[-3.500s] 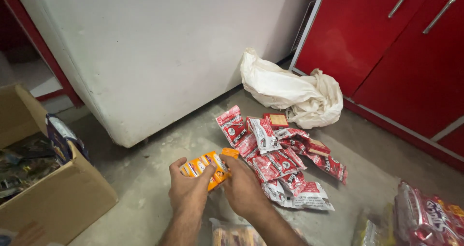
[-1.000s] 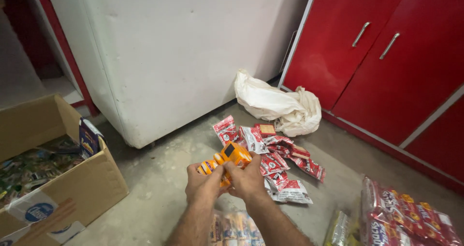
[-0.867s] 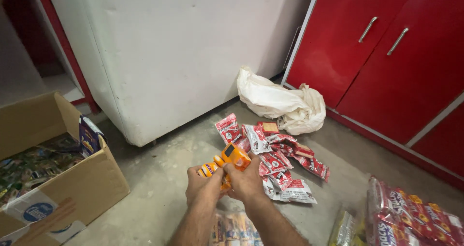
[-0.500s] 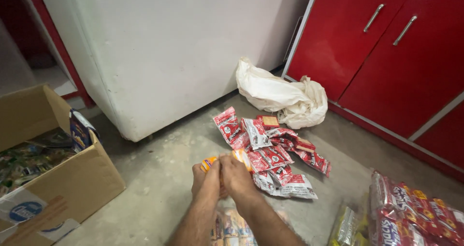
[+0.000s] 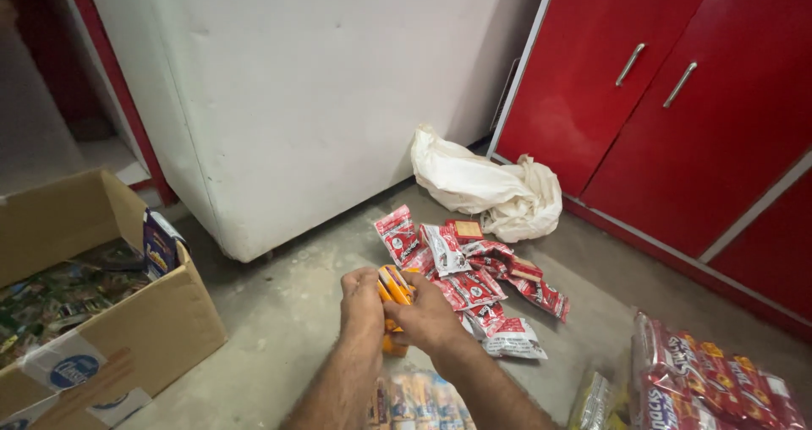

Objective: Organize various snack and detergent packets onto shelves in a grocery store.

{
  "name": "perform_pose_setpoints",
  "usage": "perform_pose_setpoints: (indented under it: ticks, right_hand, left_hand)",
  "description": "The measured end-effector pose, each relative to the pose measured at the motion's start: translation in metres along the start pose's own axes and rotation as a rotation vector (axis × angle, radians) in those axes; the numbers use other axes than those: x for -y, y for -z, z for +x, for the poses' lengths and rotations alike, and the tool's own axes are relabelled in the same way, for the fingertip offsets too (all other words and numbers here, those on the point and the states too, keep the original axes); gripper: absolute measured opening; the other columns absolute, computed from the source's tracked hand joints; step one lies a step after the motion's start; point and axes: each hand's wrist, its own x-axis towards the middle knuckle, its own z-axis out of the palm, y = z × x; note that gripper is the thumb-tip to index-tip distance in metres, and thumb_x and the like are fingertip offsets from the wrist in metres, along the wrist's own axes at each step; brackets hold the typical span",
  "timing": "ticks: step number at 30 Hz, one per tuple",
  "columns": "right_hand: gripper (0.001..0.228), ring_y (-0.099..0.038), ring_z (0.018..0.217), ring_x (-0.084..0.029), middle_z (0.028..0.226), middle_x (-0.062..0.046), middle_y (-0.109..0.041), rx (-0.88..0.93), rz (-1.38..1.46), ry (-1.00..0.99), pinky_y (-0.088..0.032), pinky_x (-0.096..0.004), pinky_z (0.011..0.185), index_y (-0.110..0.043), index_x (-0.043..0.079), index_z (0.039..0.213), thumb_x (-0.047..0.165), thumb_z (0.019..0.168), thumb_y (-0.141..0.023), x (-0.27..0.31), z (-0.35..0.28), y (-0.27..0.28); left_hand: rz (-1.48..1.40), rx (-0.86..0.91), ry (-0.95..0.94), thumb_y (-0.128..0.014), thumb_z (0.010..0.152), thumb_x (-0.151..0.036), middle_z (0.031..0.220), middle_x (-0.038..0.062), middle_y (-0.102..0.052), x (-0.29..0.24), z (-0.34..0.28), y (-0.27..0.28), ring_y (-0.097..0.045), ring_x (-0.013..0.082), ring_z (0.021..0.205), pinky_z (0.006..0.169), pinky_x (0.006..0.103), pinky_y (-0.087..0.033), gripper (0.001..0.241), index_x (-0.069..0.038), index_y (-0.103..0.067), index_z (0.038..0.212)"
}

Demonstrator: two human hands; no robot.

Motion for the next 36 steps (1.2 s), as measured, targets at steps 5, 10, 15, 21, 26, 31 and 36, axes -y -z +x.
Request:
perform_pose_setpoints:
  ticks: [5, 10, 15, 21, 26, 31, 36]
  right_hand:
    - [0.064, -0.075, 0.102, -0.021, 0.116, -0.010, -0.074, -0.188, -0.244, 0.147, -0.061, -0.037, 0.088, -0.059, 0.012, 0.136, 0.019, 0.075, -0.078, -0.005, 0.005, 0.008]
    - [0.069, -0.074, 0.105, -0.021, 0.116, -0.012, -0.076, -0.277, -0.437, 0.164, -0.056, -0.035, 0.096, -0.063, 0.011, 0.131, 0.022, 0.068, -0.087, 0.019, -0.019, 0.008]
    - [0.067, -0.076, 0.103, -0.021, 0.113, -0.012, -0.076, -0.263, -0.458, 0.273, -0.059, -0.036, 0.091, -0.063, 0.011, 0.131, 0.026, 0.069, -0.085, 0.019, -0.014, 0.008]
    - [0.068, -0.076, 0.103, -0.025, 0.113, -0.014, -0.076, -0.350, -0.473, 0.317, -0.058, -0.038, 0.091, -0.062, 0.007, 0.125, 0.034, 0.068, -0.088, 0.011, -0.009, 0.005]
    - [0.074, -0.072, 0.105, -0.030, 0.113, -0.017, -0.073, -0.424, -0.525, 0.307, -0.056, -0.042, 0.091, -0.058, 0.006, 0.124, 0.038, 0.066, -0.092, -0.008, 0.003, 0.003]
    - [0.080, -0.075, 0.106, -0.028, 0.116, -0.016, -0.072, -0.369, -0.449, 0.231, -0.058, -0.040, 0.092, -0.054, 0.008, 0.130, 0.034, 0.064, -0.091, -0.020, 0.006, 0.001]
    - [0.087, -0.075, 0.105, -0.021, 0.121, -0.014, -0.073, -0.151, -0.223, 0.262, -0.060, -0.034, 0.089, -0.049, 0.006, 0.139, 0.023, 0.063, -0.087, -0.034, 0.012, -0.002]
  left_hand:
    - [0.178, 0.047, 0.059, -0.046, 0.096, -0.049, 0.104, 0.011, -0.067, -0.027, -0.012, -0.003, -0.066, 0.0243, 0.087, 0.072, 0.0446, -0.055, 0.048, -0.011, -0.060, 0.122]
    - [0.259, 0.117, 0.120, -0.058, 0.093, -0.056, 0.099, 0.008, -0.069, -0.042, -0.028, 0.000, -0.066, 0.0176, 0.077, 0.064, 0.0353, -0.054, 0.052, -0.012, -0.063, 0.121]
    - [0.338, -0.016, 0.066, -0.066, 0.089, -0.050, 0.104, 0.013, -0.073, -0.045, -0.028, -0.001, -0.073, 0.0229, 0.083, 0.066, 0.0351, -0.060, 0.053, -0.011, -0.065, 0.124]
    - [0.207, -0.084, 0.016, -0.078, 0.079, -0.052, 0.119, 0.015, -0.064, -0.042, -0.030, -0.003, -0.073, 0.0261, 0.103, 0.081, 0.0391, -0.064, 0.076, -0.015, -0.046, 0.138]
    - [0.326, -0.136, 0.022, -0.082, 0.075, -0.059, 0.120, 0.016, -0.066, -0.028, -0.024, -0.003, -0.071, 0.0233, 0.105, 0.090, 0.0389, -0.059, 0.086, -0.008, -0.049, 0.137]
    - [0.281, -0.072, 0.101, -0.074, 0.079, -0.059, 0.118, 0.017, -0.072, -0.017, -0.020, 0.000, -0.074, 0.0253, 0.099, 0.087, 0.0422, -0.061, 0.078, -0.006, -0.056, 0.133]
    - [0.339, -0.119, 0.073, -0.061, 0.089, -0.061, 0.123, 0.016, -0.068, 0.014, 0.008, 0.007, -0.072, 0.0280, 0.106, 0.089, 0.0436, -0.059, 0.067, -0.014, -0.053, 0.136]
